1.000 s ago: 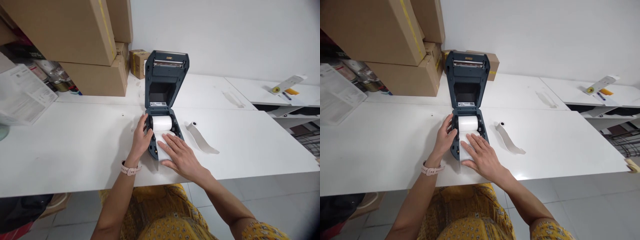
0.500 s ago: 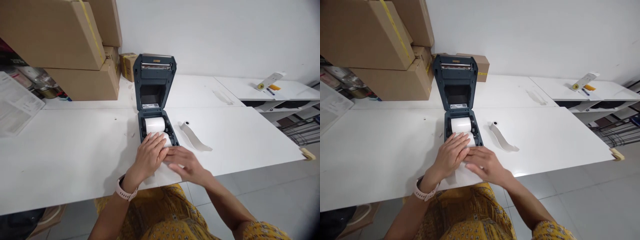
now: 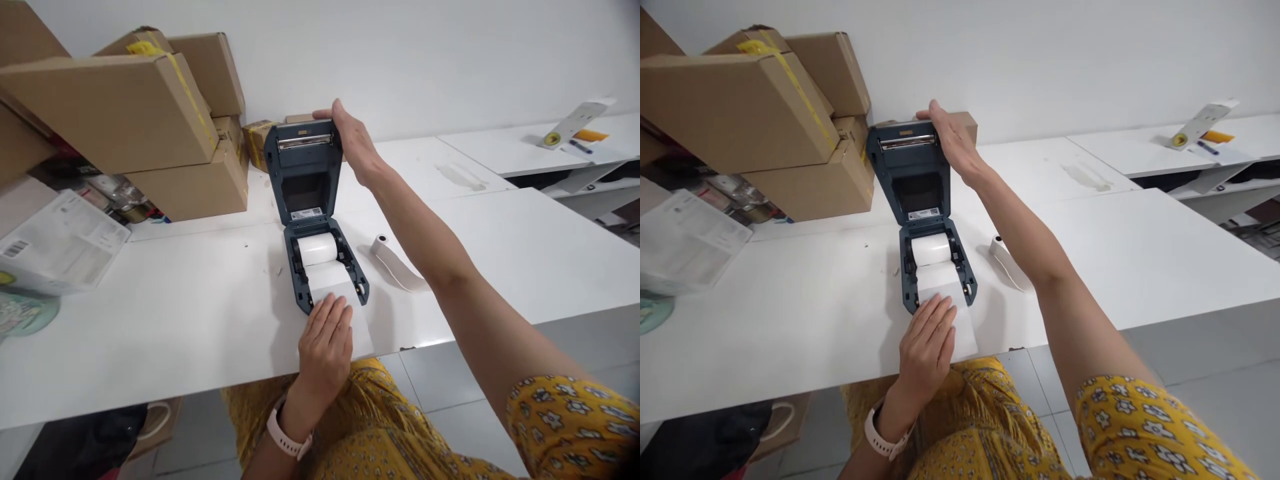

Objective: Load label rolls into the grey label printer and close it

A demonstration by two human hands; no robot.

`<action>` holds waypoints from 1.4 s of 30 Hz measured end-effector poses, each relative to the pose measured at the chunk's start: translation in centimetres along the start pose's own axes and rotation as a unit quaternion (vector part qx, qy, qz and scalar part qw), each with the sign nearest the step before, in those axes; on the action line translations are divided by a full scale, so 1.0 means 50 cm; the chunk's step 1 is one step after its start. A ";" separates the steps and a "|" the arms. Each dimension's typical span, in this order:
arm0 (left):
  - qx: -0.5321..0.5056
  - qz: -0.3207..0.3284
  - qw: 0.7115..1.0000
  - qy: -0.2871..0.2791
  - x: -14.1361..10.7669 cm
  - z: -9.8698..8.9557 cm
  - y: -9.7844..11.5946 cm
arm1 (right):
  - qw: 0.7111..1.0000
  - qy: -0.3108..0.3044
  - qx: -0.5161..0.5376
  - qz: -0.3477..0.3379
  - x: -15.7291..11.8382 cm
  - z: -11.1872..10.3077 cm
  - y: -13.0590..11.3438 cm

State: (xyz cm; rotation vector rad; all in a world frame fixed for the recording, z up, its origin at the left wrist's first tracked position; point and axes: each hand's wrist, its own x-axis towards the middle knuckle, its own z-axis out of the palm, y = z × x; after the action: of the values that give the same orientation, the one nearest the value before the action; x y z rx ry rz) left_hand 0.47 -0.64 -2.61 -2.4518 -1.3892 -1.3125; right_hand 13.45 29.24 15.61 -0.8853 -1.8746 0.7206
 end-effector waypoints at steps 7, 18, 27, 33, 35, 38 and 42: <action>-0.029 0.034 0.998 0.052 0.006 -0.028 0.014 | 0.979 0.097 -0.039 -0.176 -0.288 0.023 -0.036; -0.123 0.008 0.991 0.060 -0.025 -0.058 0.064 | 0.964 0.084 -0.122 -0.219 -0.532 0.118 0.040; 0.010 -0.112 0.978 0.177 0.035 -0.066 -0.002 | 0.973 0.084 -0.108 -0.187 -0.544 0.124 0.043; 0.068 -0.068 0.994 0.048 0.083 -0.035 -0.063 | 0.972 0.092 -0.106 -0.187 -0.535 0.126 0.049; 0.075 -0.065 0.994 0.036 0.084 -0.029 -0.072 | 0.972 0.106 -0.095 -0.186 -0.532 0.131 0.052; 0.062 -0.062 0.996 0.026 0.078 -0.035 -0.076 | 0.972 0.134 -0.076 -0.177 -0.529 0.142 0.052; -0.023 -0.128 0.989 0.072 0.028 -0.052 -0.056 | 0.968 0.179 -0.047 -0.168 -0.525 0.160 0.044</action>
State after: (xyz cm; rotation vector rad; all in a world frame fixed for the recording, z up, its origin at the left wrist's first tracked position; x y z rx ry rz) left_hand -2.91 0.97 -0.95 -2.2088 -1.6962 -1.5526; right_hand 15.44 8.22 -2.08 -0.6794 -1.6826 0.2457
